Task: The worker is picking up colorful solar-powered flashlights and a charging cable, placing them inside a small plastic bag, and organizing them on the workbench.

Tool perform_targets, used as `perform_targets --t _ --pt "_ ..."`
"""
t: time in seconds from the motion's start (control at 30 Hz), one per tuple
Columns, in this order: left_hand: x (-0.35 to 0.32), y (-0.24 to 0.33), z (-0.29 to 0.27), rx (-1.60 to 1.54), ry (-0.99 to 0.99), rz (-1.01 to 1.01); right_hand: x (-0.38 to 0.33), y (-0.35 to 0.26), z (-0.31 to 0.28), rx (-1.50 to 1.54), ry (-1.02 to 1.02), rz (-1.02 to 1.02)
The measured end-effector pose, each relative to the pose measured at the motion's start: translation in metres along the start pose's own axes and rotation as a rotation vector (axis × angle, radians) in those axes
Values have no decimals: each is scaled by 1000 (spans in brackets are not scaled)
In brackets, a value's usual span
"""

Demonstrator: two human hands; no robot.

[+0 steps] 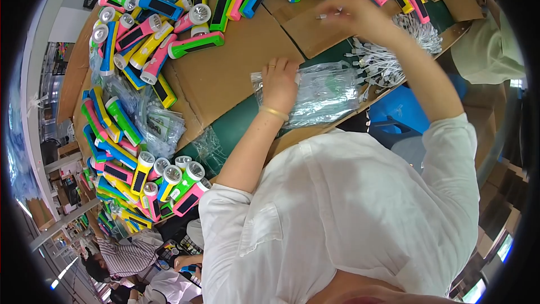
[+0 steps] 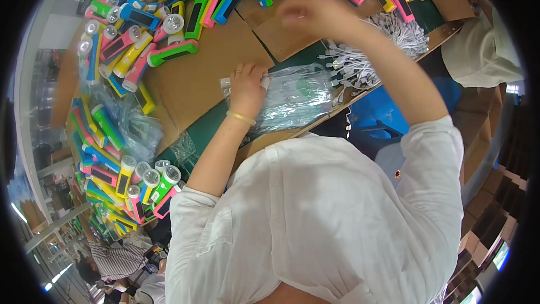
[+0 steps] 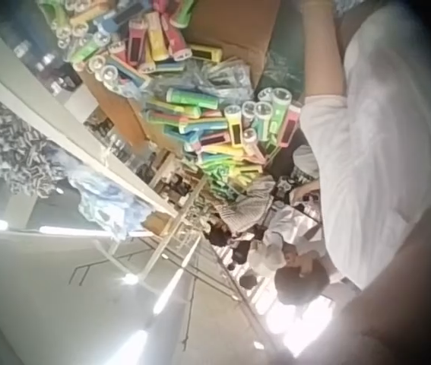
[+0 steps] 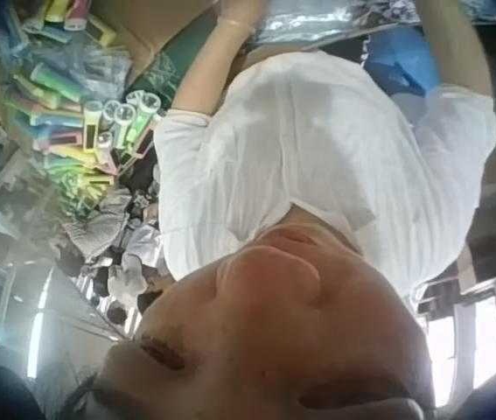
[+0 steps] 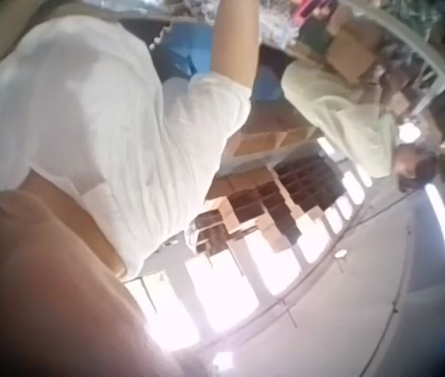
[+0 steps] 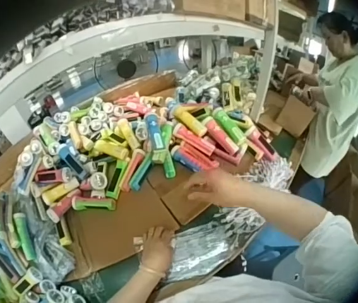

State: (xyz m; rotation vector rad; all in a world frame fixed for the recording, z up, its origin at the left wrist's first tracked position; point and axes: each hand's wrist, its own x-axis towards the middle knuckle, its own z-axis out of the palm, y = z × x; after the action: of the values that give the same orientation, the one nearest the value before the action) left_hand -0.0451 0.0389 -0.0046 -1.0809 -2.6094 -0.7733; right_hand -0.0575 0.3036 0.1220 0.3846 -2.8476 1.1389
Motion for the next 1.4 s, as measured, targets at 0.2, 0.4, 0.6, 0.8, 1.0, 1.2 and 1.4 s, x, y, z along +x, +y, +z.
perform_targets --t 0.2,0.4,0.6,0.8,1.0,1.2,1.4 --pt "-2 14 -17 -189 2 -89 -48 -2 101 -91 -57 -143" --pt "-23 14 -41 -210 65 -58 -53 -6 101 -64 6 -265" --pt "-52 1 -69 -274 98 -167 -56 -2 93 -60 -59 -171" --pt "-54 10 -71 -382 115 -298 -41 -33 127 196 -125 -458" --pt "-65 8 -77 -522 100 -378 -43 -20 133 181 -142 -433" --pt "-59 5 -76 -233 16 68 -45 -19 121 -42 -170 -477" --pt "-76 -3 -75 -266 10 -18 -20 53 48 4 -145 60"
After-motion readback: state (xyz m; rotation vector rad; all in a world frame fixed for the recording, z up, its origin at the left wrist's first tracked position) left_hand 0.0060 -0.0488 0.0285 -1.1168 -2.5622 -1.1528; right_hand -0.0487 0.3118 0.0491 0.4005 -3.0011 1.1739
